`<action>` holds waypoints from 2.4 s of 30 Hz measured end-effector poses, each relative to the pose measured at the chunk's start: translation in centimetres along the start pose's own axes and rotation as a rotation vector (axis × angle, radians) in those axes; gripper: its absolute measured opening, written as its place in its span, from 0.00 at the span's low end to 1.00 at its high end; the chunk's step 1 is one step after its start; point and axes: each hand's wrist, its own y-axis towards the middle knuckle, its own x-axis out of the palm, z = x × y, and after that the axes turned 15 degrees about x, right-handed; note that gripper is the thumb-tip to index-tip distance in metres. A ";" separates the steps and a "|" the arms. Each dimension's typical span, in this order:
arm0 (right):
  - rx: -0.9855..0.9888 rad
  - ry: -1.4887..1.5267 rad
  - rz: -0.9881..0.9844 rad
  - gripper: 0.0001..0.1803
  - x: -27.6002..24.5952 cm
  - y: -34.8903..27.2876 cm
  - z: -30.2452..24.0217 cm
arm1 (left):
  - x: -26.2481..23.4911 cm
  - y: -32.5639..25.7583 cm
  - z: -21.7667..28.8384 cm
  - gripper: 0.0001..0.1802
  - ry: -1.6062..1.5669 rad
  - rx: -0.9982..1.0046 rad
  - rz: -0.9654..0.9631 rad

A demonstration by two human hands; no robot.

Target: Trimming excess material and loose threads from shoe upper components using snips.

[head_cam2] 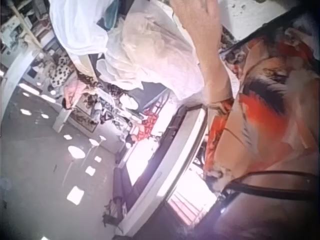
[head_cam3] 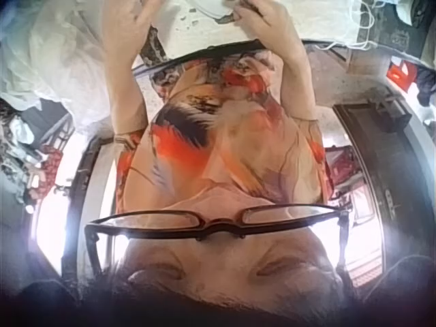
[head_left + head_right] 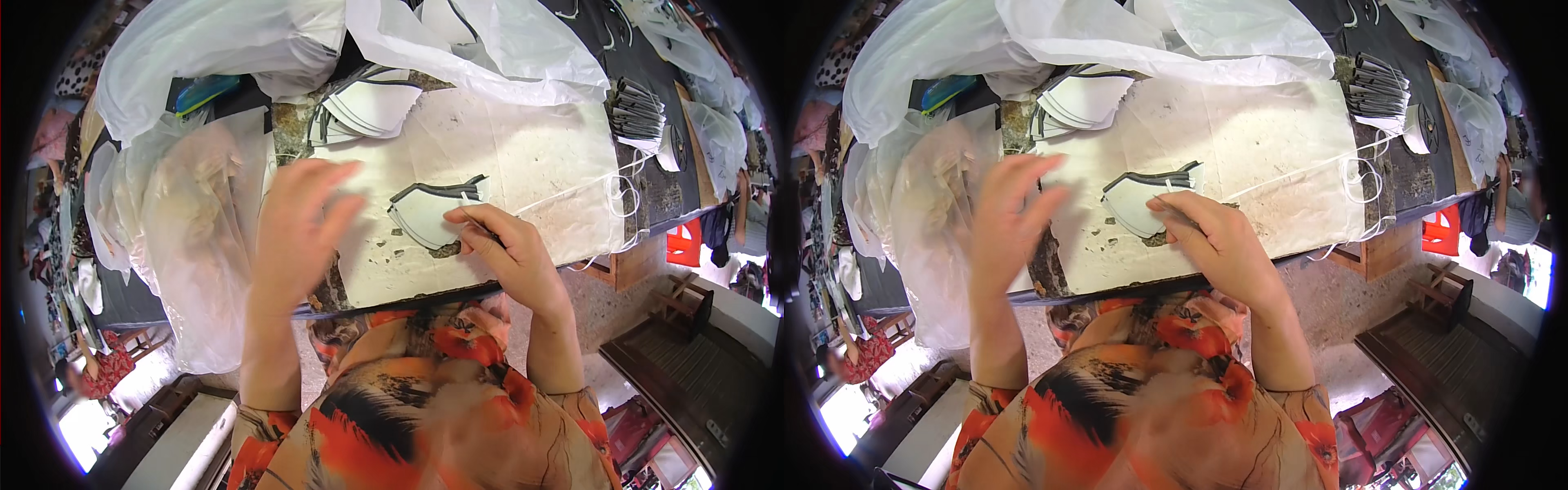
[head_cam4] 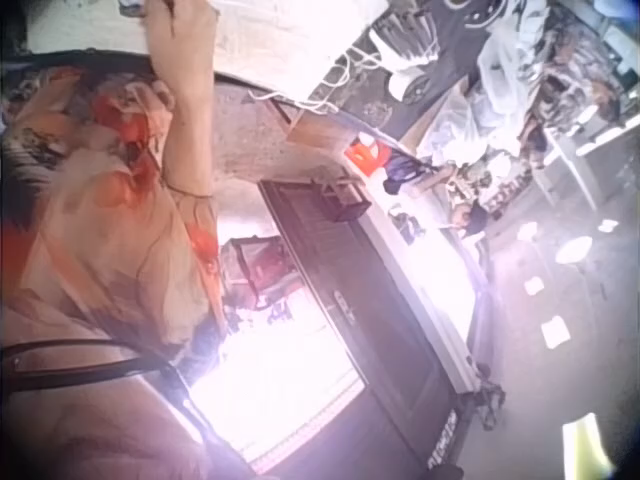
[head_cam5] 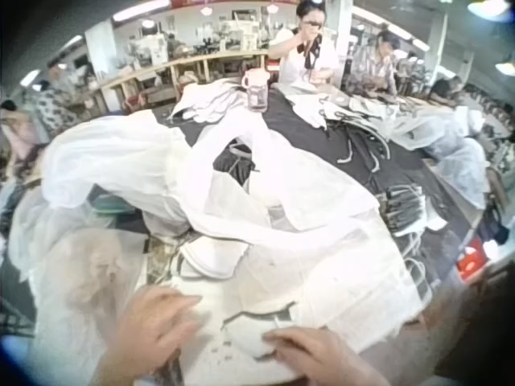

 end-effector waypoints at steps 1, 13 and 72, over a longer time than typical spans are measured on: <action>0.030 0.019 -0.024 0.19 -0.2 -0.1 0.2 | 1.6 0.4 0.8 0.20 -0.002 0.045 -0.052; 0.241 0.409 0.105 0.10 1.9 -0.9 0.3 | 4.7 0.1 2.2 0.23 -0.074 -0.022 -0.200; -0.005 -0.192 0.165 0.08 1.8 2.6 -1.6 | 6.1 -5.7 3.9 0.14 0.100 0.136 0.007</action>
